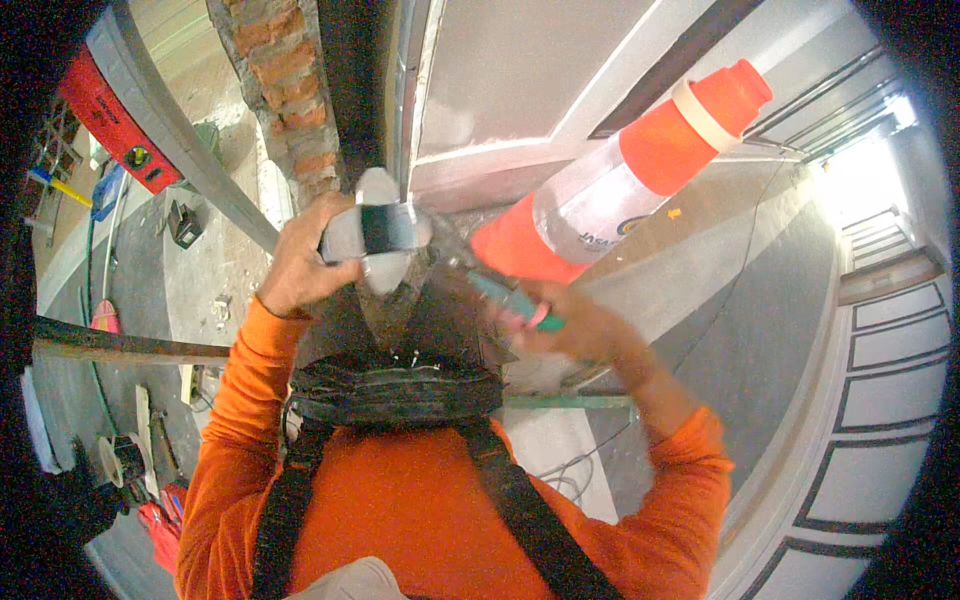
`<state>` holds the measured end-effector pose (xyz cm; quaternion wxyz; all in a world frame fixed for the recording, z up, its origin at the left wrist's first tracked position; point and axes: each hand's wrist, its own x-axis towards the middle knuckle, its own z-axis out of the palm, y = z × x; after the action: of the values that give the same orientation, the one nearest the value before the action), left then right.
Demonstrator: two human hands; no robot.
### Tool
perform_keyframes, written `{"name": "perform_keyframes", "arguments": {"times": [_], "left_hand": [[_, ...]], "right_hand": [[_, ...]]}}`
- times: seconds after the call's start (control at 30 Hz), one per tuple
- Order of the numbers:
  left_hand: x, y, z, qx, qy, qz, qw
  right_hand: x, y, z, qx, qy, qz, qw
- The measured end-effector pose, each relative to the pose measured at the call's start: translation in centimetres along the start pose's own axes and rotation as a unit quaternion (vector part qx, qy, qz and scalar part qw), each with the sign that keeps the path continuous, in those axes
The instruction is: The person cuts a white metal trim piece using tin snips, fits it into a wall corner, and then uses an angle grinder to smooth the edges. The task involves precise cutting and fitting of the trim to the wall structure.
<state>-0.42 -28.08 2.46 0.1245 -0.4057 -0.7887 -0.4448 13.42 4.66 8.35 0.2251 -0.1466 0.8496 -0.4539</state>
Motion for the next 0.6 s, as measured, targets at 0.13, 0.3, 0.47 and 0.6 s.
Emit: {"name": "perform_keyframes", "arguments": {"times": [0.13, 0.3, 0.47, 0.6], "left_hand": [[1.3, 1.9, -0.4, 0.123, -0.116, -0.053, 0.984], [2.2, 3.9, 0.1, 0.209, -0.13, -0.102, 0.964], [2.3, 3.2, -1.5, 0.013, 0.003, -0.085, 0.996], [1.5, 0.7, 1.9, -0.074, 0.134, -0.027, 0.988]], "right_hand": [[-0.9, -2.3, -5.1, -0.336, 0.068, 0.046, 0.938], [0.6, -10.6, -6.3, -0.508, 0.066, 0.2, 0.835], [-1.1, -3.0, -6.4, -0.32, 0.089, -0.084, 0.939], [2.4, -0.4, 0.7, 0.358, -0.08, 0.029, 0.93]]}}
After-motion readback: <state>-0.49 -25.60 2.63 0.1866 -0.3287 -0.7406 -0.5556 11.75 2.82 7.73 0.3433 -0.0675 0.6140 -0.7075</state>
